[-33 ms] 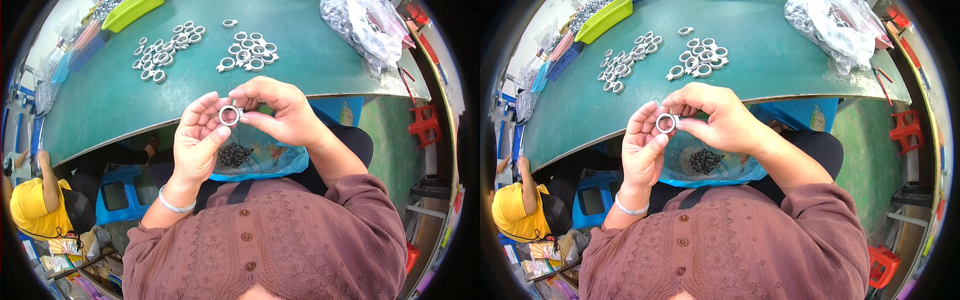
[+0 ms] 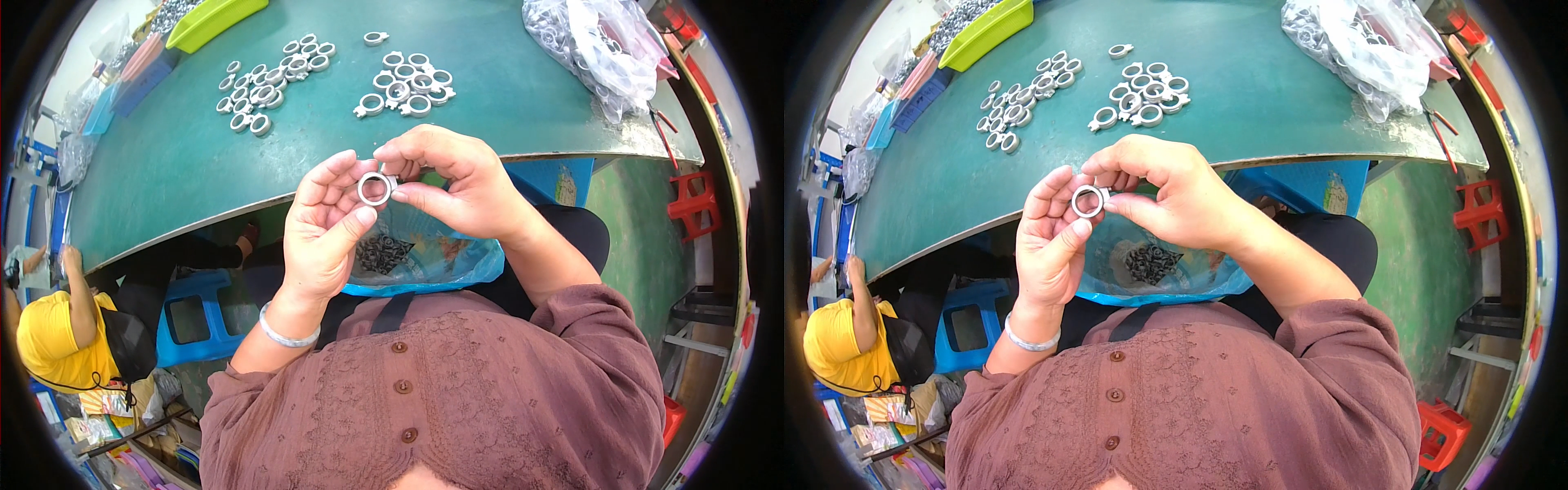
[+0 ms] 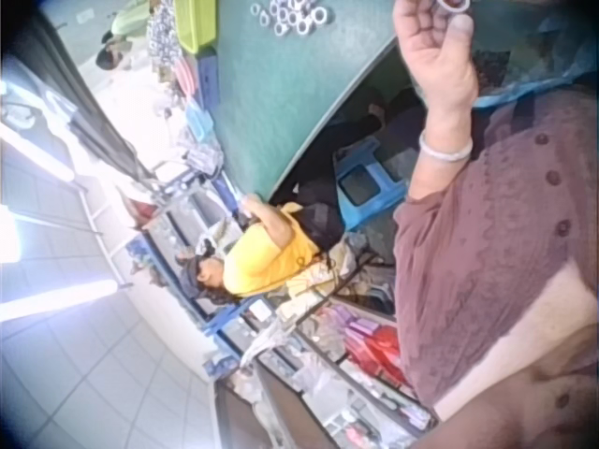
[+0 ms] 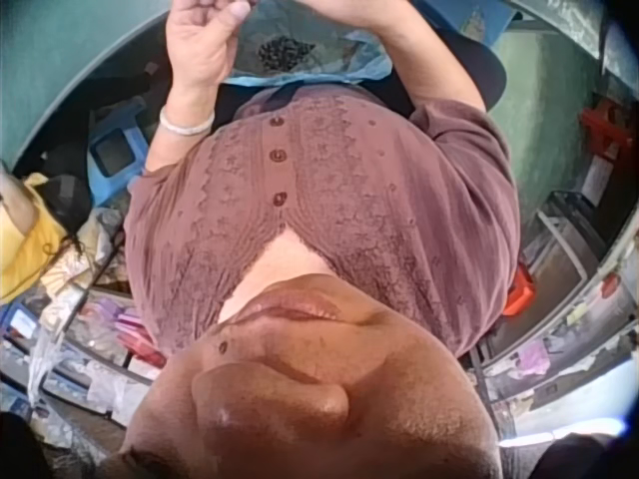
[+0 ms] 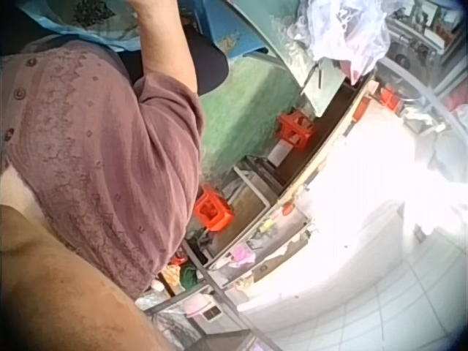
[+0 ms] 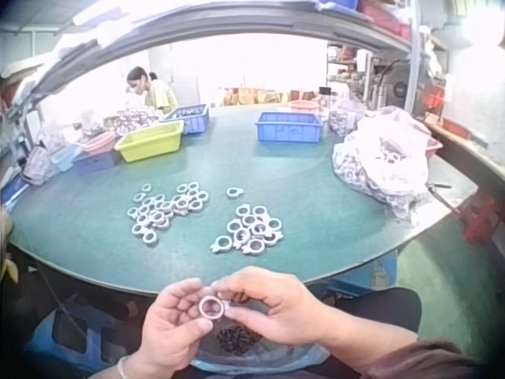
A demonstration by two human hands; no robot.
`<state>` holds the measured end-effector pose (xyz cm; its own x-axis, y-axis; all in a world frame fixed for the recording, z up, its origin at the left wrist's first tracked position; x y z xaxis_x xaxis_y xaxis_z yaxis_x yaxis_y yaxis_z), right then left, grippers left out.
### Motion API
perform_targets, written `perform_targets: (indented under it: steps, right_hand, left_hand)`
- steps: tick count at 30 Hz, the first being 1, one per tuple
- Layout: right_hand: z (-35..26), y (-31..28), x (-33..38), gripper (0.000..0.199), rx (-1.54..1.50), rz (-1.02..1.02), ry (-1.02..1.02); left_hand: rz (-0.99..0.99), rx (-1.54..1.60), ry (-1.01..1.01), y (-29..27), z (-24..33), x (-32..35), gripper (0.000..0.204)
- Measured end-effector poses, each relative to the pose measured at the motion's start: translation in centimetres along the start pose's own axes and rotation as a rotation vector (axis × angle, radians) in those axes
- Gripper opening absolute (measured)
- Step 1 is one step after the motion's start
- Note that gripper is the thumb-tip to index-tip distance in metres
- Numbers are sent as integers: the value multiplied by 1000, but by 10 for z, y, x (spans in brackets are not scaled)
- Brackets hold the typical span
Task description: The person picks up metal rings from the table and inserts black components into them using their fingers, then places the assembled items back on the table.
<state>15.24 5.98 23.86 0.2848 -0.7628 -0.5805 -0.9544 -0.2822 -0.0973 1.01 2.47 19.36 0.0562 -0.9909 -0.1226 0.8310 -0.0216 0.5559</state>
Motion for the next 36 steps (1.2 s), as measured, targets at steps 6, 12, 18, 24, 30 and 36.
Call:
perform_targets:
  steps: [6,12,18,24,30,36]
  right_hand:
    - [0,0,1,27,-6,-10,-6]
    - [-1,2,1,29,4,-9,-25]
    - [-1,1,1,31,-1,-11,-37]
    - [-2,-11,-6,25,145,-79,-74]
    - [11,-35,-16,14,858,138,-309]
    - [20,-34,-18,14,946,106,-260]
  left_hand:
    - [-7,21,-11,1,0,1,51]
    - [-3,11,-8,-1,-1,2,52]
    - [-3,-8,11,0,-1,2,51]
    - [4,-119,42,0,3,3,45]
    - [-212,-1061,168,10,-1,7,29]
    - [-172,-904,65,8,-3,6,24]
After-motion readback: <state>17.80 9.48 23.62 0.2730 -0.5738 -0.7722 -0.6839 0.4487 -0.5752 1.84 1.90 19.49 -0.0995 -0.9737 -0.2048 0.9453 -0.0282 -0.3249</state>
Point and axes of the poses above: each hand's wrist, its own x-axis away from the middle knuckle, its own y-axis out of the palm, z = x × y, the point moved 5 cm from there along -x, towards the middle knuckle, and after that the axes turned 12 degrees about z, right-handed, at the moved point
